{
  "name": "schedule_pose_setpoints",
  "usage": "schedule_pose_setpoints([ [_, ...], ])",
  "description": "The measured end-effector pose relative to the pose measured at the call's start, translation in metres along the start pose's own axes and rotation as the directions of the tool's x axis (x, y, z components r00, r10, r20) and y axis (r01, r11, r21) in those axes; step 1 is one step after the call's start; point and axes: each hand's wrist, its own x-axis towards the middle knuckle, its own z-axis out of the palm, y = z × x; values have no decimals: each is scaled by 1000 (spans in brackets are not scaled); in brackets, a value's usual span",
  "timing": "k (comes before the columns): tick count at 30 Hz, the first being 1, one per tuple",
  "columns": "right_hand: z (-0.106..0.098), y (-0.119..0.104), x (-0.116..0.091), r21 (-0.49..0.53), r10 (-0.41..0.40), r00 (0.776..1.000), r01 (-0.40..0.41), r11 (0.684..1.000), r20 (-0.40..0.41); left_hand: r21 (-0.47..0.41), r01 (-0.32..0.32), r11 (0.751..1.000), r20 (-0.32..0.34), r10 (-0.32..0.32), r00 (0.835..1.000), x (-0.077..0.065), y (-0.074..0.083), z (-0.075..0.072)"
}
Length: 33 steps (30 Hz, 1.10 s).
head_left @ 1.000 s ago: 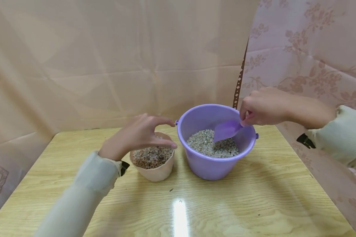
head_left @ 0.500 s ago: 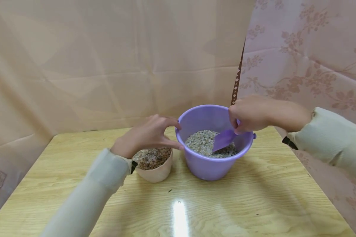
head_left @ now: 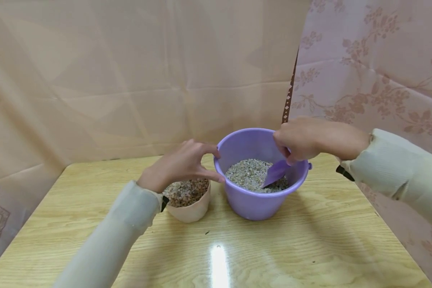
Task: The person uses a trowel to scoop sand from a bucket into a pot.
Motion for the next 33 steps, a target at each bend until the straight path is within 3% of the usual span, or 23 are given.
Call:
schedule_pose_setpoints([
  [8,8,1,4,15,51,998,-52,999,43,0,2,1000,-1,-2,1000,4,1,3],
  [16,20,3,12,38,-19,1000,20,999,-18,-11,-10,1000,-16,10,1000,5,-1,4],
  [33,36,0,17,26,-12,997,14,1000,-77,-1,-89,996,-63,89,994,4,-4,6],
])
